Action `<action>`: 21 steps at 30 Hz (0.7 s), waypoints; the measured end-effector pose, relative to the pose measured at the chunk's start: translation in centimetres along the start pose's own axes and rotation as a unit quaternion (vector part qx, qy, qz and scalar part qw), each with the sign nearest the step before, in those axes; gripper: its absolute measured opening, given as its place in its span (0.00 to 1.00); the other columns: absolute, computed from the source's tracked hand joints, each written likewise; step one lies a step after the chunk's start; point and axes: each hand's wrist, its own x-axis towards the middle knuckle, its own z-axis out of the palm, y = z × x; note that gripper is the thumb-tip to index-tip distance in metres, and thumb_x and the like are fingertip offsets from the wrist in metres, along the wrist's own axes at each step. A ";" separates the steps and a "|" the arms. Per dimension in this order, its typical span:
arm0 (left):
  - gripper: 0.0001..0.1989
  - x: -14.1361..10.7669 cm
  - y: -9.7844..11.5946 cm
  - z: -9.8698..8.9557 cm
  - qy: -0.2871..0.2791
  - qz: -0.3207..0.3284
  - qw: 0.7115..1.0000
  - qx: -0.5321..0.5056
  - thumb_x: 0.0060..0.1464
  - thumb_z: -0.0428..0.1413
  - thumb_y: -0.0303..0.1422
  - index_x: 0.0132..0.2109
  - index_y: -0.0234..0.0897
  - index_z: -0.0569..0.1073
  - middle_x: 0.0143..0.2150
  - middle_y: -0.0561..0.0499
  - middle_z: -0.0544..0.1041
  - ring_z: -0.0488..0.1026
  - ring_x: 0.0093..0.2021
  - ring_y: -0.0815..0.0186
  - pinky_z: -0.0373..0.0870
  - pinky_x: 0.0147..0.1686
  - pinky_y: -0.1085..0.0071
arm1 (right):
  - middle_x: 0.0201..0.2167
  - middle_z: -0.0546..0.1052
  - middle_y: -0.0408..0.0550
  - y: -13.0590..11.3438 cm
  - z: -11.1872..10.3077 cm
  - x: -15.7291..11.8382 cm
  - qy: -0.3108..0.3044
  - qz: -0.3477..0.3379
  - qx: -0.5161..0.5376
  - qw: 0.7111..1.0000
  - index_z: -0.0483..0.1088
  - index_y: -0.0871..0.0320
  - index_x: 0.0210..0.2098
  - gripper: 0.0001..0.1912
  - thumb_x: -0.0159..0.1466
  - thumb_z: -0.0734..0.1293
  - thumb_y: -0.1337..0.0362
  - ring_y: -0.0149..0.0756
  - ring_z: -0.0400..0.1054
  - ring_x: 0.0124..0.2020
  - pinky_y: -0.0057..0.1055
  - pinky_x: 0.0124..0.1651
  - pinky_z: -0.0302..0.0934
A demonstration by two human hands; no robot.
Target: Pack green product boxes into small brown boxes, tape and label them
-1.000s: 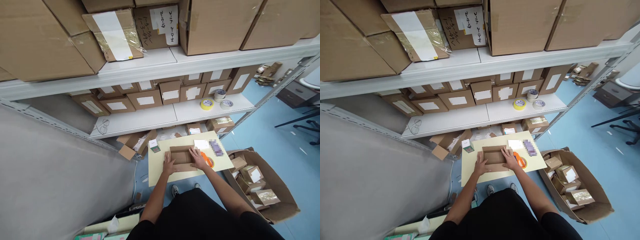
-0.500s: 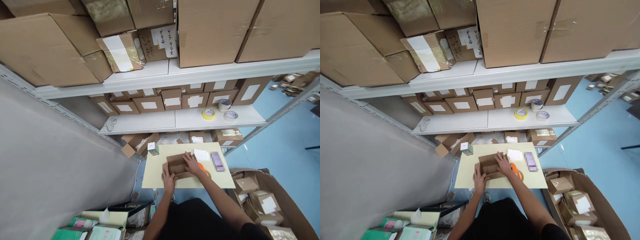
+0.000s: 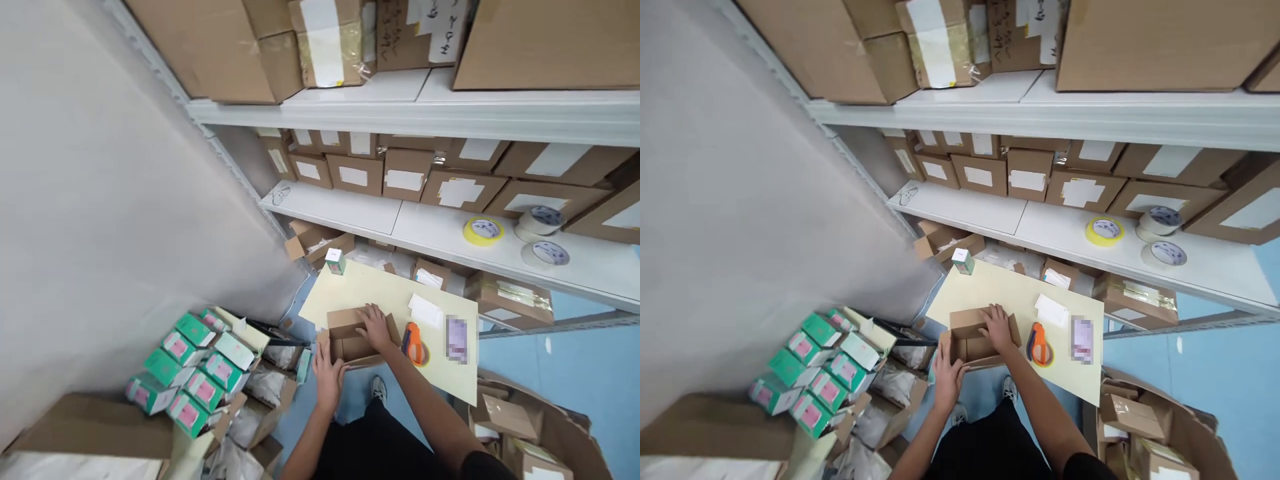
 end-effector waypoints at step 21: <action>0.10 -33.2 -23.2 -7.3 0.171 -0.266 0.945 -0.080 0.65 0.54 0.35 0.38 0.42 0.79 0.78 0.48 0.57 0.47 0.79 0.52 0.57 0.72 0.50 | 0.46 0.85 0.54 -39.5 14.6 -11.2 -0.215 -0.353 -0.127 0.902 0.79 0.53 0.47 0.18 0.76 0.58 0.56 0.46 0.79 0.47 0.33 0.49 0.64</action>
